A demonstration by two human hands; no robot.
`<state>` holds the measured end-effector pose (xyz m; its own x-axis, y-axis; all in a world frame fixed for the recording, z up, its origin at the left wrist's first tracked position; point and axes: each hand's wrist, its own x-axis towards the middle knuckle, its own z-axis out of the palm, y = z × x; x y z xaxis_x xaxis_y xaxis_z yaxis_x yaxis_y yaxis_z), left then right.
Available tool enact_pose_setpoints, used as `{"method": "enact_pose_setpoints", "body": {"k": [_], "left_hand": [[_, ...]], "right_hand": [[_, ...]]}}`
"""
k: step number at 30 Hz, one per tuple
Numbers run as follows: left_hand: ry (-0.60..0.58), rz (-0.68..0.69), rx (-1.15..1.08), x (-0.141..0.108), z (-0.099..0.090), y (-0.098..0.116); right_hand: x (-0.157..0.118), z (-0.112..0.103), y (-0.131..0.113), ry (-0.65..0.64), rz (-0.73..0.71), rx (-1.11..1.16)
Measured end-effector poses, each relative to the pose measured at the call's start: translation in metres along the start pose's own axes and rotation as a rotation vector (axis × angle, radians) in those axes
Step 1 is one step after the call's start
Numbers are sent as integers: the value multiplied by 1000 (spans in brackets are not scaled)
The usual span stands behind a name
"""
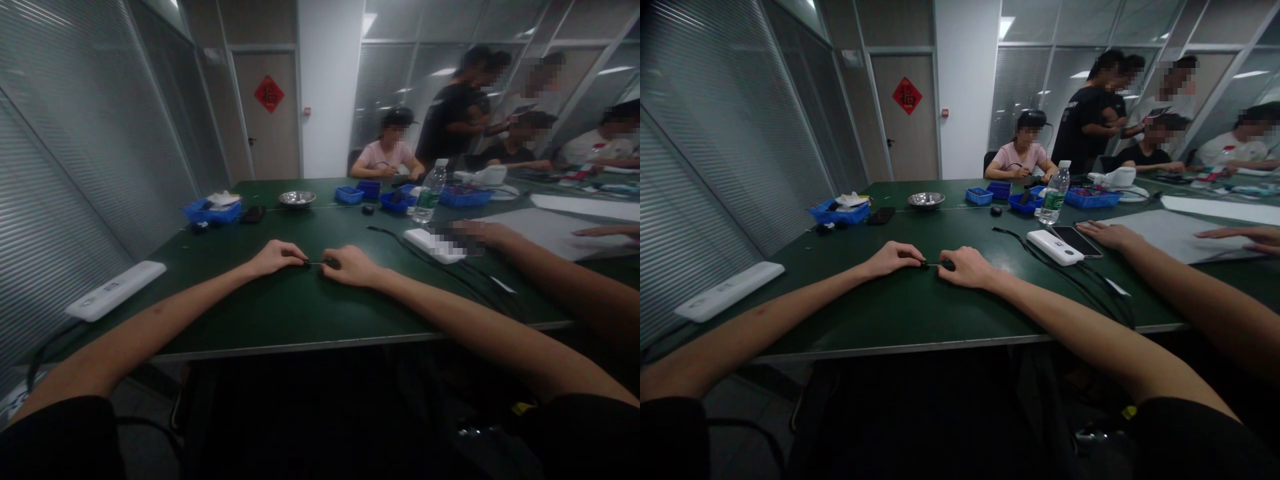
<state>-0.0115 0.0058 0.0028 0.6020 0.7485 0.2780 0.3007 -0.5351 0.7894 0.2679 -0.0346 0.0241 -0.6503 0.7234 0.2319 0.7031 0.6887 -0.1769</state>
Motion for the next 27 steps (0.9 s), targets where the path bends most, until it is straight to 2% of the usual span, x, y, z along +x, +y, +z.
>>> {"method": "enact_pose_setpoints", "body": {"k": [17, 27], "left_hand": [[9, 97, 100, -4, 5, 4], [-30, 110, 109, -3, 7, 5]], "right_hand": [[0, 9, 0, 3, -26, -51], [2, 9, -6, -19, -37, -105]]}}
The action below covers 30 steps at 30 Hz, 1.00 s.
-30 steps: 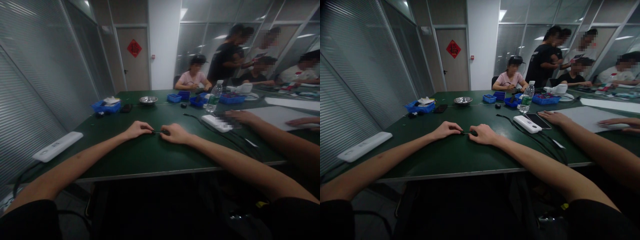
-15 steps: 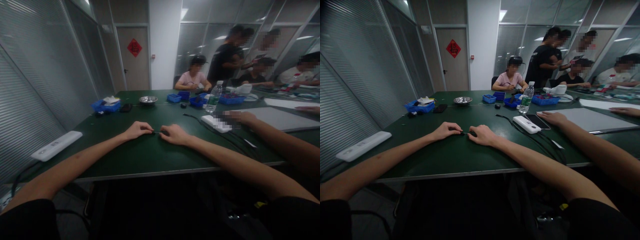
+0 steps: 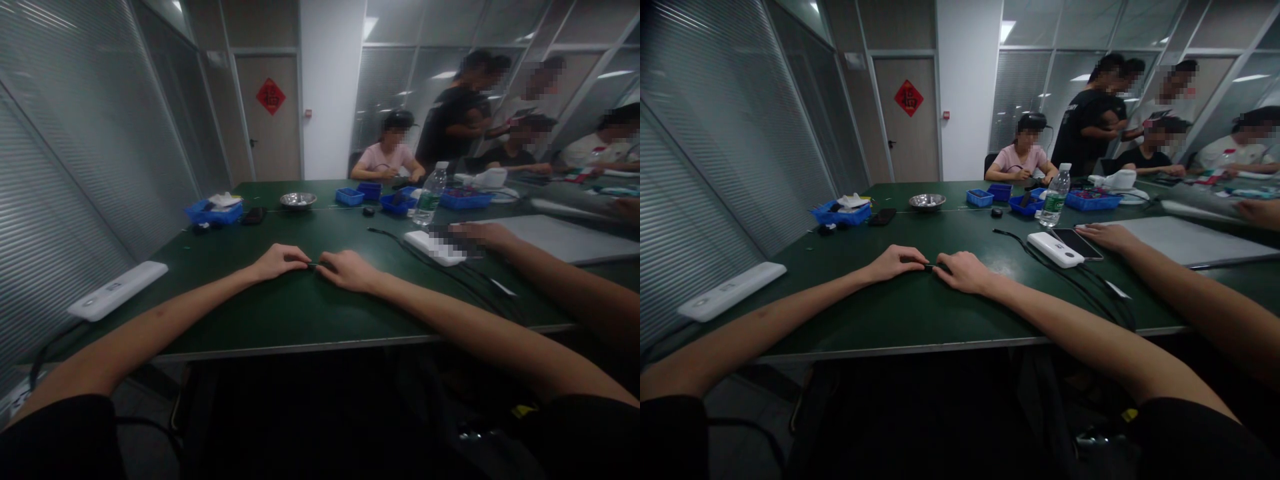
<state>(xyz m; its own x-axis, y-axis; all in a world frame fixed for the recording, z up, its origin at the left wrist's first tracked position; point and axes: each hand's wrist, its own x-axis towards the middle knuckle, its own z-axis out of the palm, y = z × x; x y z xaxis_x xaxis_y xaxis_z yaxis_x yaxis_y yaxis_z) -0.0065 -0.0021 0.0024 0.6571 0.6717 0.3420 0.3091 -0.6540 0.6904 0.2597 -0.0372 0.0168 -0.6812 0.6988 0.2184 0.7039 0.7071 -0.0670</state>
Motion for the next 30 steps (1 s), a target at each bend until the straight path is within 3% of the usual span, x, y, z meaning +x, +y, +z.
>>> {"method": "enact_pose_setpoints", "body": {"k": [8, 15, 19, 23, 30], "left_hand": [[-50, -36, -48, 2, 3, -2], [-63, -82, -78, 4, -1, -6], [-22, -104, 39, 1, -3, -2], [37, -19, 171, 3, 1, 4], [-21, 33, 272, 6, 8, 9]], "right_hand": [[5, 1, -6, 25, 47, 29], [4, -2, 9, 58, 182, 60], [3, -3, 22, 69, 252, 80], [5, -2, 28, 69, 296, 83], [7, 1, 26, 59, 277, 74]]}}
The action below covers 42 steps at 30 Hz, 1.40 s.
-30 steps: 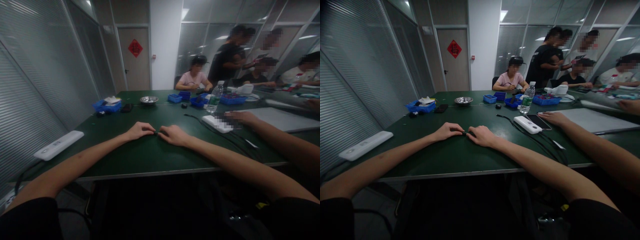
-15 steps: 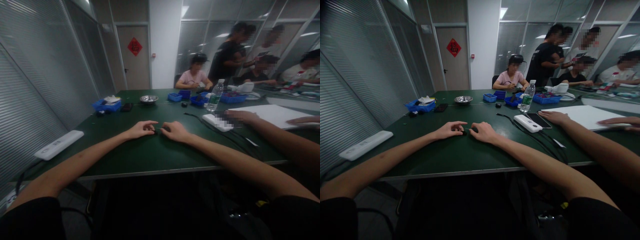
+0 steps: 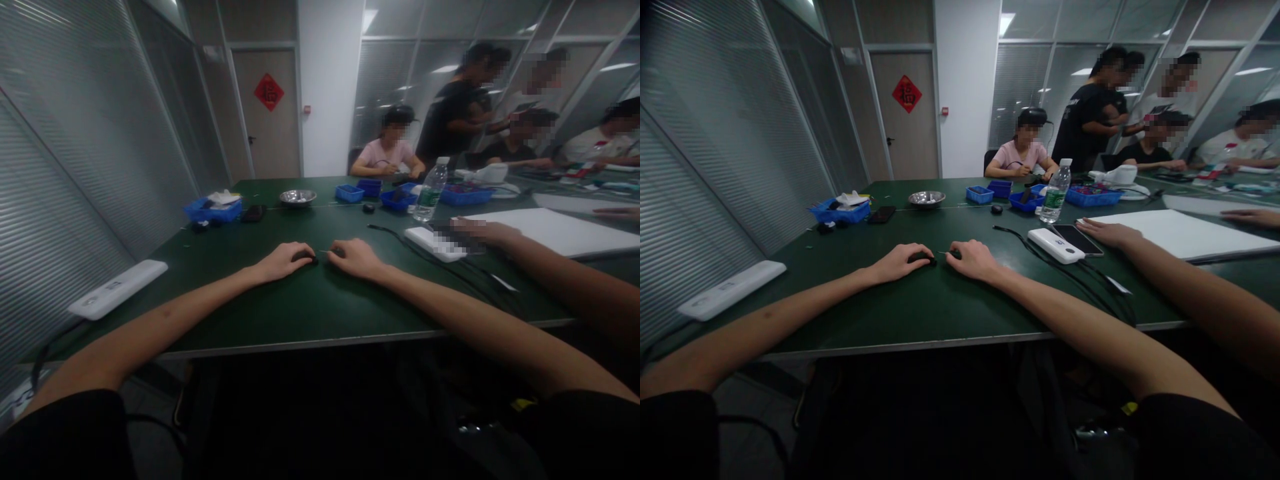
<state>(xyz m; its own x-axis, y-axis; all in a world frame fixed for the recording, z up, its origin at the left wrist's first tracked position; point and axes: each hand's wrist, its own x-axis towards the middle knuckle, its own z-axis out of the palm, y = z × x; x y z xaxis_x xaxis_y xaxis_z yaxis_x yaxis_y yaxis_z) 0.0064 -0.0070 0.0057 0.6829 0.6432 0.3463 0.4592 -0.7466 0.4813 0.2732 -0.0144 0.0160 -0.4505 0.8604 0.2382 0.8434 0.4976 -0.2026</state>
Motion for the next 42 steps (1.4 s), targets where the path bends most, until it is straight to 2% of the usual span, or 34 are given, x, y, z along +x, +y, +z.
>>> {"method": "enact_pose_setpoints", "body": {"k": [5, 12, 18, 23, 27, 30, 38, 42], "left_hand": [[19, 3, 54, -3, -10, -18], [63, -150, 189, -15, -49, -75], [164, -434, 247, -36, -88, -124], [233, -708, 271, -58, -125, -151], [277, -850, 303, -80, -149, -167], [277, -902, 340, -93, -159, -177], [210, -966, 432, -101, -167, -182], [211, -945, 508, -105, -171, -182]], "right_hand": [[-1, -1, 0, -13, -1, 2], [-4, -2, -2, -23, -8, 18], [-4, -3, -2, -26, -21, 24], [-4, -2, -2, -20, -24, 8], [-4, -3, -2, -29, -33, 26], [-4, -3, -2, -39, -28, 27], [-4, -1, -2, -21, -31, 8], [-4, -2, -1, -29, -28, 19]]}}
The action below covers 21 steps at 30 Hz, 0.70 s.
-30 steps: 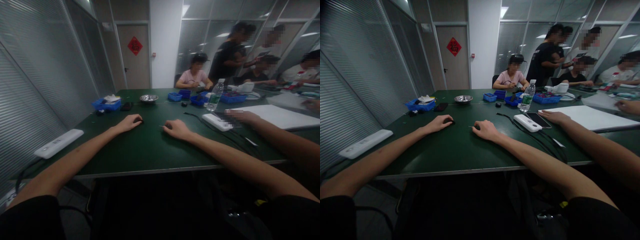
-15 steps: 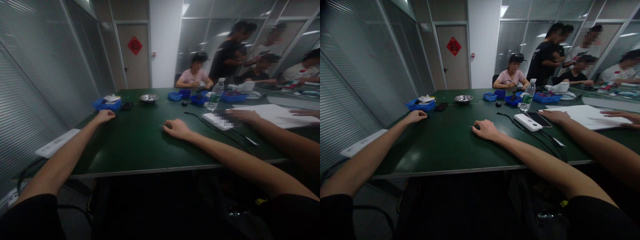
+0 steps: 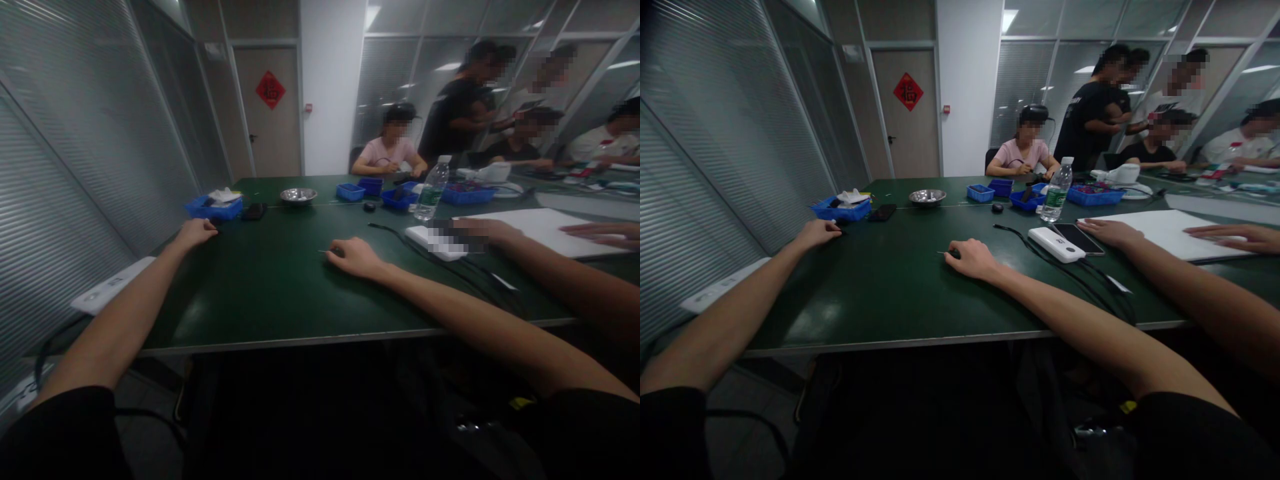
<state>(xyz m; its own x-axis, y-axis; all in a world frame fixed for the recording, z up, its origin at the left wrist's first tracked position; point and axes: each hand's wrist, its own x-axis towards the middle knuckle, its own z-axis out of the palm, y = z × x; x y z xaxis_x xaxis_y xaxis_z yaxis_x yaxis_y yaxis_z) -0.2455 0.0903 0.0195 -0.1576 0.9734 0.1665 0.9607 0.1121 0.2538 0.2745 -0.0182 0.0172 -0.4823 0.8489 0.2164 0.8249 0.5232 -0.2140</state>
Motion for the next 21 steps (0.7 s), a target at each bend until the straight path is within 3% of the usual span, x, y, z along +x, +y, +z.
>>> {"method": "enact_pose_setpoints", "body": {"k": [10, 21], "left_hand": [[53, -38, -88, -8, -5, 4], [123, 6, -109, -15, -6, 5]], "right_hand": [[0, -1, -1, -9, 6, -5], [0, 1, 1, -8, -8, 0]]}}
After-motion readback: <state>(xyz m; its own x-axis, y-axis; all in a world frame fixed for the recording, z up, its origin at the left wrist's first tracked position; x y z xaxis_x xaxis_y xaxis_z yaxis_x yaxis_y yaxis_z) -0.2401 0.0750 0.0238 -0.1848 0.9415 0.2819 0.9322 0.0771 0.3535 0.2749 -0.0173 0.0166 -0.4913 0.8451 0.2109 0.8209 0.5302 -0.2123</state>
